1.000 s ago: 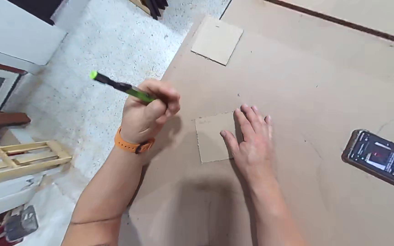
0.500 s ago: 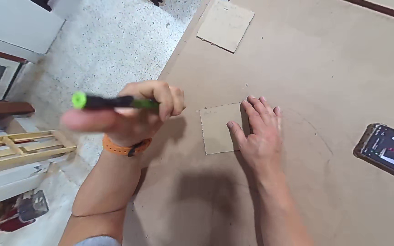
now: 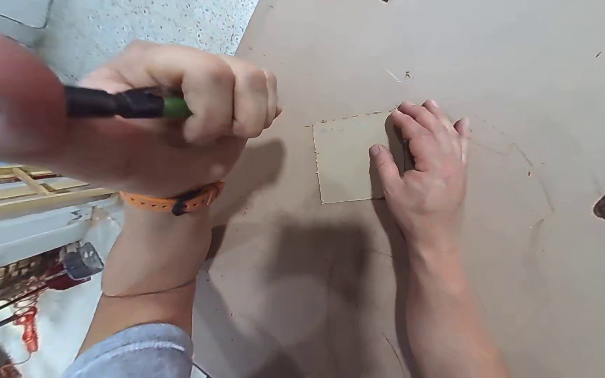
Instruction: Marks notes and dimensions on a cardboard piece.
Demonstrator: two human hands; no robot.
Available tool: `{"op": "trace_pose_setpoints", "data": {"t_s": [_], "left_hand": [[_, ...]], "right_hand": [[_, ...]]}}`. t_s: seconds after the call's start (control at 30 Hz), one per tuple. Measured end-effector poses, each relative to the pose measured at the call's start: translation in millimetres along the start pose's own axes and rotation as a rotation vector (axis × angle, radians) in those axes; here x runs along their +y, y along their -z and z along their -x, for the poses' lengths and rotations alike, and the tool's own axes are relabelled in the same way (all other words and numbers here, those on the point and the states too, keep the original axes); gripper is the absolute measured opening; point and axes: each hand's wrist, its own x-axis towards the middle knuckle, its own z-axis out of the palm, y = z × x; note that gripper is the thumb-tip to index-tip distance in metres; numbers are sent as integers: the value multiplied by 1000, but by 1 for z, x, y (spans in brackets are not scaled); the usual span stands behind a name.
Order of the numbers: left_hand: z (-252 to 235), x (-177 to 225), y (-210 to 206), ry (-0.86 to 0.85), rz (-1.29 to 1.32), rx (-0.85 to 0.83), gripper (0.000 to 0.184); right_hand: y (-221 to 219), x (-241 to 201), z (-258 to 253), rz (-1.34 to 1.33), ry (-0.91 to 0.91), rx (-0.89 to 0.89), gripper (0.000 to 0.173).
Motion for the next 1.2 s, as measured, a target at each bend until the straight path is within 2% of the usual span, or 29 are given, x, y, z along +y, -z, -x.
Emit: {"op": "trace_pose_setpoints", "data": {"t_s": [0.13,0.23,0.3,0.4,0.47,0.57,0.6,0.7,0.73,0.83,0.87,0.93,0.97,1.07,1.2], "left_hand": [[-8,-5,-2,23,119,-15,51],[-14,-19,2,31,53,-63,45],[-16,-32,11,174,53,-146,56],[-13,-53,29,424,5,-280,90],[-9,-58,31,535,-8,-281,93],[-8,-62,30,512,85,-272,73],[-8,-63,30,512,101,-284,77],[-11,-63,30,543,36,-408,104],[-11,-62,31,559,30,-425,106],[-10,-61,28,590,1,-341,92],[-9,-63,30,564,-1,-336,78],[-6,-69,32,456,-23,-320,38],[-5,-70,31,405,-75,-303,27],[-6,-69,27,343,-230,-330,21],[-4,-69,25,333,-289,-391,14]], "right_hand": [[1,0,0,-3,-1,-12,39],[2,0,0,9,0,-34,51],[2,0,0,20,7,-52,57],[3,0,0,27,6,-73,59],[4,-1,0,30,-1,-84,59],[4,-1,-2,25,-1,-91,61],[5,-1,-2,22,0,-92,63],[6,0,-2,18,-10,-96,68],[7,0,-2,15,-11,-93,68],[6,0,-2,-2,-10,-78,67],[6,0,-2,-4,-8,-74,66],[5,0,-2,-8,-7,-76,65],[5,0,-2,-10,-7,-78,65],[6,0,-2,-7,-4,-84,65],[6,0,-2,-4,-9,-85,64]]}}
